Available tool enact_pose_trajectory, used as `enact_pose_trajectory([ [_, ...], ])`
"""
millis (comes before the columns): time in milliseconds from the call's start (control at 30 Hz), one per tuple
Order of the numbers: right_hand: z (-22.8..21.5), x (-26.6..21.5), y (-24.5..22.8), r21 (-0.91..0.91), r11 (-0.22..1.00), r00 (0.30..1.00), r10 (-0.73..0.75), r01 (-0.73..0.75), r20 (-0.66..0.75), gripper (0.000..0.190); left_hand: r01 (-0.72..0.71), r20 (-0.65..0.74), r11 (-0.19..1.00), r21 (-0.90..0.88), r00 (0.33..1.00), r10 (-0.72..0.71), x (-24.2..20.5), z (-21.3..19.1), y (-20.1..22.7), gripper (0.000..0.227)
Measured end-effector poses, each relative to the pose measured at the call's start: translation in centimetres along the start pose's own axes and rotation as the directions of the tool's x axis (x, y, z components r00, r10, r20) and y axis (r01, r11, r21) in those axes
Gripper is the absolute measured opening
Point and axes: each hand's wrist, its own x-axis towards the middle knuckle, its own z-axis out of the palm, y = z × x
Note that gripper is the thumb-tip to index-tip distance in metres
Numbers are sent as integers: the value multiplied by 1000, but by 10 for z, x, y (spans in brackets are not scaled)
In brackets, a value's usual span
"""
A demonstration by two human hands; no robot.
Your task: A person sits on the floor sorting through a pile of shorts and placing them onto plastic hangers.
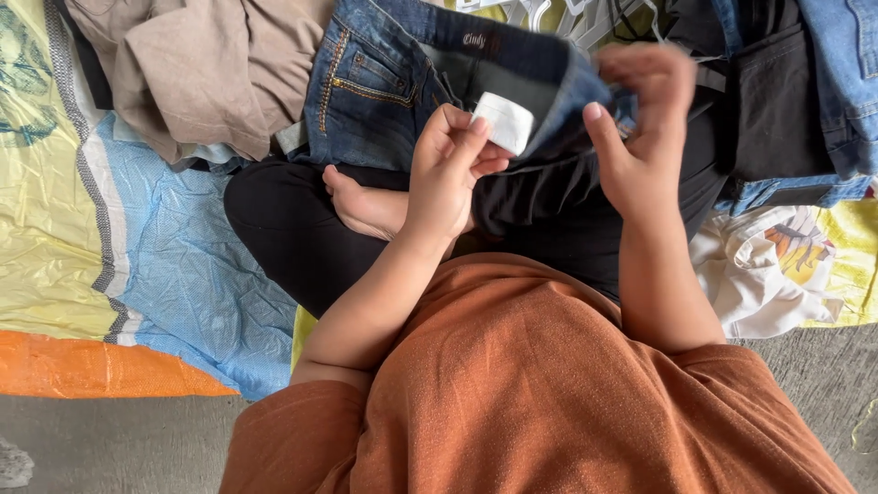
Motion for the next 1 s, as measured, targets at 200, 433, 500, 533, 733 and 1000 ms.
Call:
enact_pose_trajectory([
  [200, 24, -13, -29, -412, 901, 950, -236, 135, -205, 16, 27, -10, 894, -448, 999, -35, 4, -4, -18, 17],
  [433, 47, -12, -3, 185, 971, 985, 165, -154, -45, 46, 25, 110, 792, -610, 993, 53, -4, 4, -31, 14],
  [500, 50, -10, -2, 476, 869, 987, 163, -134, -19, 49, 39, 124, 777, -628, 991, 50, -6, 7, -37, 19],
  [533, 50, -8, -5, 507, 850, 980, 191, -141, -47, 43, 61, 140, 755, -653, 989, 42, -7, 8, -40, 20],
  [733, 53, -2, -4, 494, 859, 957, 240, -132, -162, 19, 54, 84, 757, -651, 996, 2, -4, 9, -40, 15],
  [1000, 39, -1, 2, 611, 792, 950, 187, 4, -248, 16, -78, -2, 950, -303, 997, 81, -15, 3, -34, 34],
])
